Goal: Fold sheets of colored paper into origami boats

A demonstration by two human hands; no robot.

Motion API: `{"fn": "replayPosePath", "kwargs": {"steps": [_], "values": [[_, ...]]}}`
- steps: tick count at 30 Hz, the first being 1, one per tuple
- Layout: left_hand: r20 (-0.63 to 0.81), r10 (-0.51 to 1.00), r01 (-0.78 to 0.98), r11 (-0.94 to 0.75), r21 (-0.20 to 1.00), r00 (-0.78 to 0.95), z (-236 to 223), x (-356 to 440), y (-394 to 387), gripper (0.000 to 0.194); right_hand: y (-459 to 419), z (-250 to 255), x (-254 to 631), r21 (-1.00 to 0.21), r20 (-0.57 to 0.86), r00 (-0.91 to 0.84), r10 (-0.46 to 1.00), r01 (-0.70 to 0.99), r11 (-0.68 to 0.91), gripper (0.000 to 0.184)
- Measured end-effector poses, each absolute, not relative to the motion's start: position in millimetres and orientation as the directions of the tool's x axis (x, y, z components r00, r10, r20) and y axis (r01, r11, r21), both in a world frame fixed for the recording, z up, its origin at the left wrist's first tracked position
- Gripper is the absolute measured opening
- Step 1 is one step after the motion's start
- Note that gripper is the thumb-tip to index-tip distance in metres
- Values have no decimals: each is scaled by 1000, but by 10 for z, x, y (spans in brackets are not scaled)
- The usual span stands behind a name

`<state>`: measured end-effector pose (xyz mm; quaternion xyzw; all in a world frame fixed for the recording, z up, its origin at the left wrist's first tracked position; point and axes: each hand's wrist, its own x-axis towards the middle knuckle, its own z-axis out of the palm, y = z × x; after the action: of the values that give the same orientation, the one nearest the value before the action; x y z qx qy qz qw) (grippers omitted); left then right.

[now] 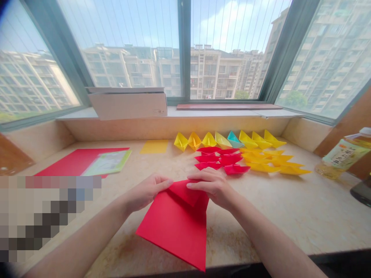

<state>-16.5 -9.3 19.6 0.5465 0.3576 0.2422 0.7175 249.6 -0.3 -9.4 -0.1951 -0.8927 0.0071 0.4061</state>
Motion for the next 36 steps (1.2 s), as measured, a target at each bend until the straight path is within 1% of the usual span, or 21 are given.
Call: {"fn": "replayPosePath", "kwargs": {"steps": [4,7,12,15,16,18,19,21,24,27,30,33,36], "values": [[-281,736,147,242,959,615,221,-173,-106,37,8,-99,2475,-128,704,-627,333,350,928,29],[-269,770,203,183,962,579,237,-163,-103,35,21,-85,2451,-125,696,-627,351,376,918,28],[-176,846,256,49,965,503,205,-150,-56,34,-14,-25,2394,-102,674,-595,438,513,853,39],[-84,893,347,-83,934,442,193,-147,-29,35,-77,11,2367,-97,635,-586,503,585,805,46],[-49,904,387,-132,913,425,195,-146,-25,34,-99,20,2355,-117,614,-585,529,596,795,46],[11,912,452,-213,866,410,206,-143,-27,33,-132,31,2325,-175,575,-568,589,618,767,39],[29,910,471,-240,849,413,213,-142,-33,33,-140,32,2307,-204,564,-544,621,637,743,35],[47,900,480,-275,833,434,228,-140,-51,34,-136,30,2271,-259,558,-472,683,682,684,32],[37,872,453,-289,843,488,239,-136,-80,33,-98,25,2243,-387,521,-385,762,689,613,25],[-12,846,428,-258,866,533,224,-127,-96,32,-56,27,2255,-554,412,-361,837,631,544,11],[-47,824,415,-234,879,564,189,-116,-99,31,-33,14,2279,-666,313,-331,890,591,455,5],[-48,821,420,-240,876,569,163,-110,-98,31,-27,-14,2286,-714,280,-307,910,567,411,5],[-27,829,440,-268,857,558,176,-116,-95,34,-26,-28,2280,-671,338,-315,887,580,462,6]]}}
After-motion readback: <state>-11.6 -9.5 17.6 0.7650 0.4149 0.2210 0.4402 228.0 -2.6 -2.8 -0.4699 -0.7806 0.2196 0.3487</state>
